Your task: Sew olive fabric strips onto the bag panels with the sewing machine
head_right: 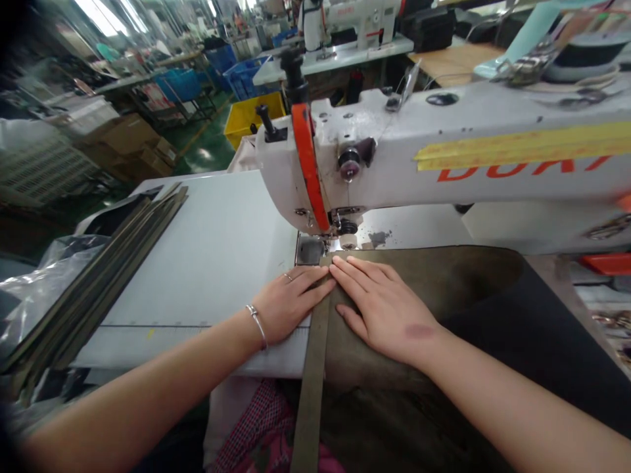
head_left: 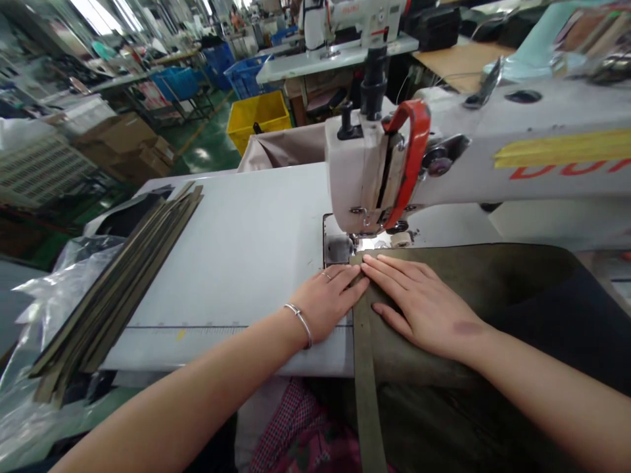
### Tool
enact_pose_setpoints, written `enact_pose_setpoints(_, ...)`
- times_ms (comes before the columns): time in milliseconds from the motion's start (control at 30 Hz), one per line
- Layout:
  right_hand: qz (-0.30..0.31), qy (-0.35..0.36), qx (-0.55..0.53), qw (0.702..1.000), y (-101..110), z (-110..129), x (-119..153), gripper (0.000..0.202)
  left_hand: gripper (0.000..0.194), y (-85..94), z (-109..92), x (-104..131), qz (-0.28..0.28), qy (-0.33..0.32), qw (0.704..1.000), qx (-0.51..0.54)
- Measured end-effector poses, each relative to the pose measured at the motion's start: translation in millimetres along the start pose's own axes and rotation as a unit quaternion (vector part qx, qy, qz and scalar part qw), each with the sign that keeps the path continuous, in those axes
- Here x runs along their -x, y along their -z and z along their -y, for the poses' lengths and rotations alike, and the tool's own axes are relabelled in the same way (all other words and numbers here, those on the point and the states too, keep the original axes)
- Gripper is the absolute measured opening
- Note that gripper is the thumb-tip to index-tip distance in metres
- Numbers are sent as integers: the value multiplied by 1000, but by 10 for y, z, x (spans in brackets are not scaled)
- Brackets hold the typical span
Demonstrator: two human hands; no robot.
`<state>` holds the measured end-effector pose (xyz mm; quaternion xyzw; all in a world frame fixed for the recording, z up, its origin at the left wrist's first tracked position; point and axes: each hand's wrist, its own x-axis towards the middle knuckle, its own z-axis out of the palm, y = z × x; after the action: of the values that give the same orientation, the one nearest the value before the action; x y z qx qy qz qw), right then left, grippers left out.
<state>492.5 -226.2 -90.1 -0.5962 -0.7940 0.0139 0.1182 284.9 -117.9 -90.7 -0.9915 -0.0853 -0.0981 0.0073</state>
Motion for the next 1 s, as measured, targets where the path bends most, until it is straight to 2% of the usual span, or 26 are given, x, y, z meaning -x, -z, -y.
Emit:
enact_pose_setpoints(467, 6, -5, 19, 1000, 28, 43, -7, 58, 38, 42, -52, -19, -16, 34, 999, -3)
enact_pose_setpoints(1000, 9, 15, 12, 1000, 31, -79, -123, 61, 35, 37, -26, -115, -29, 51, 998, -3)
